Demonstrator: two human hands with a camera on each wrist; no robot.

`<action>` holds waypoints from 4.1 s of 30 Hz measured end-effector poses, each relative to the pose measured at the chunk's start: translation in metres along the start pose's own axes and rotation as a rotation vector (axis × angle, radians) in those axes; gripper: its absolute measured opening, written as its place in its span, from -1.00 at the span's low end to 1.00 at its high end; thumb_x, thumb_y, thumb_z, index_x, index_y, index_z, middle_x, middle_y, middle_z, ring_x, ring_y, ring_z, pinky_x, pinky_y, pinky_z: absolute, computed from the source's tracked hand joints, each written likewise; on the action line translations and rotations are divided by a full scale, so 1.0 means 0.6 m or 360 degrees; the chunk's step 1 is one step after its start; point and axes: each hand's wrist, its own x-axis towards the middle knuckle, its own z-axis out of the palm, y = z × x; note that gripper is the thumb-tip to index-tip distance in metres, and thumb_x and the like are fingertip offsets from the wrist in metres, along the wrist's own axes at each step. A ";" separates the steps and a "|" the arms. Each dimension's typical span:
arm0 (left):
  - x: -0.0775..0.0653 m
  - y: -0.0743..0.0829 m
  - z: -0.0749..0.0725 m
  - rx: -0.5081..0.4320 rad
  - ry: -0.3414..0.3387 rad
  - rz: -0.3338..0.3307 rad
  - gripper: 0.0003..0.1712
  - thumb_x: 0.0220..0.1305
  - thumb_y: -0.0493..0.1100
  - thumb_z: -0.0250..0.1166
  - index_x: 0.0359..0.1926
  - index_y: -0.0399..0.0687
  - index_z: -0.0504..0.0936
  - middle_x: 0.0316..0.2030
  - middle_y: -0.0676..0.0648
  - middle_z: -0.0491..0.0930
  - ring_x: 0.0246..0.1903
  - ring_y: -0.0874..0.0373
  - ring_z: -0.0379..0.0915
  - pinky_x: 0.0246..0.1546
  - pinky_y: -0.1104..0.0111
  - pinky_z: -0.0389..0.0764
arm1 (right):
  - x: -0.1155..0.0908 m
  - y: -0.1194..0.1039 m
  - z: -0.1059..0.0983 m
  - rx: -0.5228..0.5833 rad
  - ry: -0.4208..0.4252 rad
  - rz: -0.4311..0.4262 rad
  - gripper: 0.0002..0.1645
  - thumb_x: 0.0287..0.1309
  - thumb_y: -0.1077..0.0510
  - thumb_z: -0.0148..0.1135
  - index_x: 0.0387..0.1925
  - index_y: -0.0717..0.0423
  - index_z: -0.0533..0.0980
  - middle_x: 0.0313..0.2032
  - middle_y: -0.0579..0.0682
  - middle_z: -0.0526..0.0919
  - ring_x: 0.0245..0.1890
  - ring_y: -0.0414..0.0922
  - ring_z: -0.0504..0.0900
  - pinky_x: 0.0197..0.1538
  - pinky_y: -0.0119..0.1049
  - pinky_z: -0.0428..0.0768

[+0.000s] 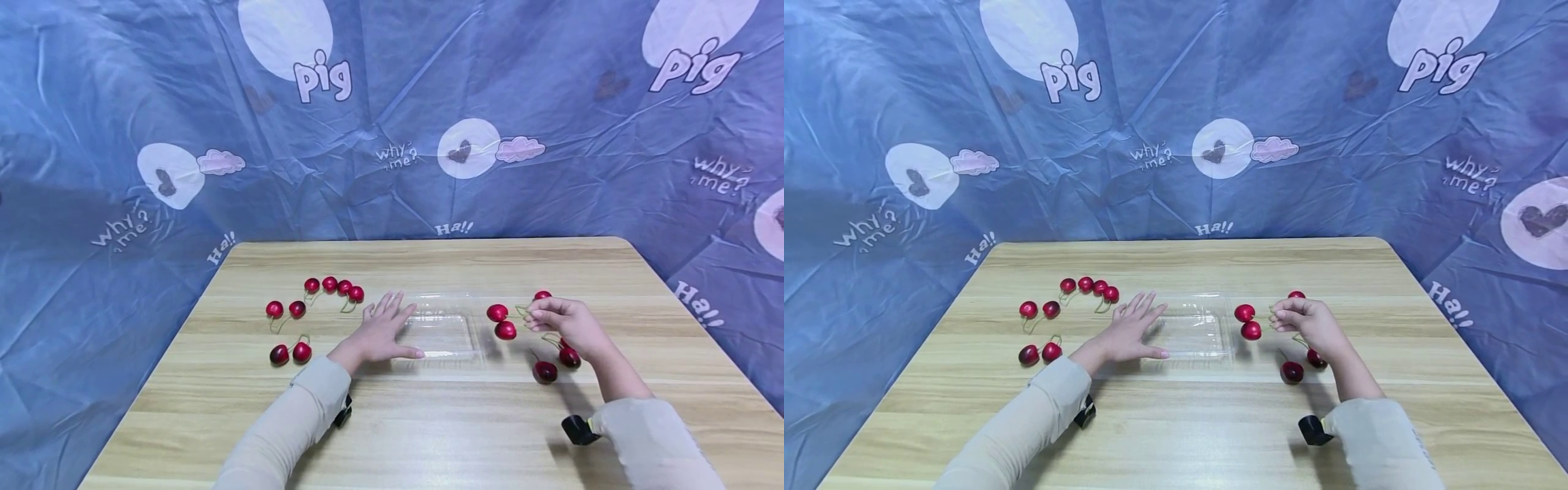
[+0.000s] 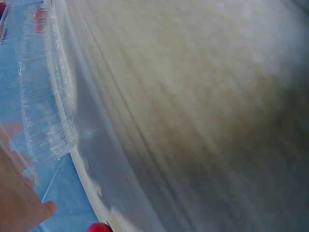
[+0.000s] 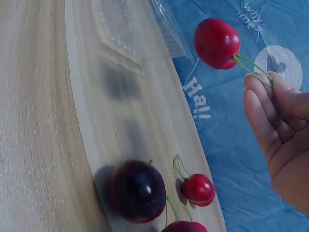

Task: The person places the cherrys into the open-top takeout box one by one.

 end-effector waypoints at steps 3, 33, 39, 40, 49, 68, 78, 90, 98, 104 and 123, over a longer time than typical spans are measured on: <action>0.000 0.000 0.000 0.0004 -0.0007 -0.0004 0.10 -0.17 0.55 -0.07 0.32 0.08 -0.10 0.30 -0.12 -0.37 0.25 -0.08 -0.48 0.10 -0.10 -0.23 | 0.003 -0.002 0.006 0.0049 -0.0005 -0.0010 -0.68 0.14 0.36 -0.05 -0.28 0.71 0.27 -0.46 -0.01 0.59 -0.44 -0.18 0.59 -0.31 -0.33 0.54; -0.002 0.002 -0.002 -0.0018 0.0006 -0.0006 0.11 -0.18 0.54 -0.04 0.32 0.05 -0.07 0.30 -0.16 -0.31 0.25 -0.11 -0.44 0.10 -0.10 -0.20 | 0.035 0.005 0.084 0.0245 -0.0037 -0.0023 -0.67 0.13 0.34 -0.01 -0.27 0.69 0.29 -0.45 0.05 0.60 -0.43 -0.19 0.59 -0.29 -0.28 0.54; -0.002 0.001 -0.001 -0.0019 0.0013 -0.0009 0.13 -0.19 0.54 -0.03 0.32 0.04 -0.09 0.30 -0.16 -0.31 0.25 -0.10 -0.44 0.10 -0.10 -0.19 | 0.041 0.009 0.102 0.0248 -0.0048 -0.0001 -0.69 0.13 0.37 -0.03 -0.26 0.70 0.29 -0.45 0.10 0.59 -0.42 -0.20 0.58 -0.28 -0.27 0.54; -0.002 0.001 -0.001 -0.0022 0.0011 -0.0011 0.13 -0.19 0.54 -0.03 0.32 0.04 -0.09 0.30 -0.15 -0.32 0.25 -0.10 -0.44 0.10 -0.10 -0.19 | 0.042 0.010 0.105 0.0248 -0.0048 0.0007 -0.70 0.13 0.38 -0.03 -0.26 0.69 0.29 -0.45 0.09 0.59 -0.43 -0.20 0.58 -0.29 -0.28 0.54; -0.002 0.001 -0.001 -0.0019 -0.0001 -0.0019 0.13 -0.19 0.54 -0.04 0.32 0.06 -0.11 0.30 -0.09 -0.38 0.26 -0.08 -0.47 0.11 -0.08 -0.20 | 0.054 0.015 0.129 0.0227 -0.0075 0.0033 -0.72 0.11 0.42 -0.05 -0.26 0.71 0.28 -0.44 0.19 0.56 -0.45 -0.19 0.57 -0.28 -0.24 0.54; -0.002 0.001 -0.001 -0.0041 0.0016 -0.0012 0.12 -0.17 0.52 -0.01 0.32 0.03 -0.10 0.30 -0.11 -0.37 0.25 -0.10 -0.47 0.11 -0.08 -0.23 | 0.074 0.010 0.179 0.0002 -0.0131 0.0119 -0.82 0.06 0.43 -0.01 -0.31 0.58 0.40 -0.45 0.19 0.56 -0.42 -0.02 0.57 -0.26 -0.08 0.51; 0.001 -0.001 0.003 -0.0022 0.0028 -0.0013 0.15 -0.20 0.54 -0.03 0.32 0.03 -0.10 0.30 -0.16 -0.32 0.25 -0.11 -0.46 0.11 -0.09 -0.21 | 0.085 0.007 0.194 -0.0036 -0.0178 0.0133 -0.81 0.05 0.45 0.00 -0.31 0.59 0.41 -0.45 0.23 0.57 -0.42 -0.04 0.57 -0.26 -0.08 0.51; 0.002 0.000 0.005 0.0001 0.0036 -0.0029 0.19 -0.26 0.59 -0.08 0.32 0.02 -0.08 0.30 -0.16 -0.30 0.25 -0.10 -0.44 0.10 -0.10 -0.20 | 0.094 0.009 0.207 -0.0053 -0.0249 0.0167 -0.84 0.04 0.47 -0.02 -0.33 0.58 0.41 -0.46 0.26 0.56 -0.42 0.14 0.55 -0.29 -0.10 0.53; 0.002 0.000 0.006 -0.0023 0.0026 -0.0042 0.15 -0.22 0.53 0.01 0.32 0.03 -0.08 0.31 -0.15 -0.30 0.25 -0.09 -0.46 0.11 -0.09 -0.20 | 0.098 0.016 0.213 -0.0063 -0.0292 0.0187 -0.84 0.04 0.47 -0.04 -0.35 0.57 0.41 -0.47 0.20 0.55 -0.50 -0.03 0.56 -0.31 -0.13 0.54; 0.003 0.001 0.006 -0.0030 0.0028 -0.0042 0.14 -0.20 0.52 0.03 0.32 0.03 -0.07 0.31 -0.15 -0.30 0.25 -0.08 -0.46 0.11 -0.08 -0.20 | 0.101 0.019 0.215 -0.0050 -0.0329 0.0238 -0.84 0.03 0.49 -0.05 -0.34 0.57 0.41 -0.46 0.24 0.55 -0.49 -0.06 0.56 -0.31 -0.19 0.55; 0.002 -0.001 0.006 -0.0004 0.0028 -0.0040 0.16 -0.23 0.57 -0.04 0.32 0.04 -0.09 0.31 -0.13 -0.31 0.26 -0.06 -0.47 0.12 -0.03 -0.17 | 0.108 0.027 0.216 -0.0086 -0.0501 0.0267 -0.83 0.05 0.45 -0.03 -0.33 0.56 0.42 -0.43 0.29 0.56 -0.52 -0.05 0.57 -0.36 -0.25 0.56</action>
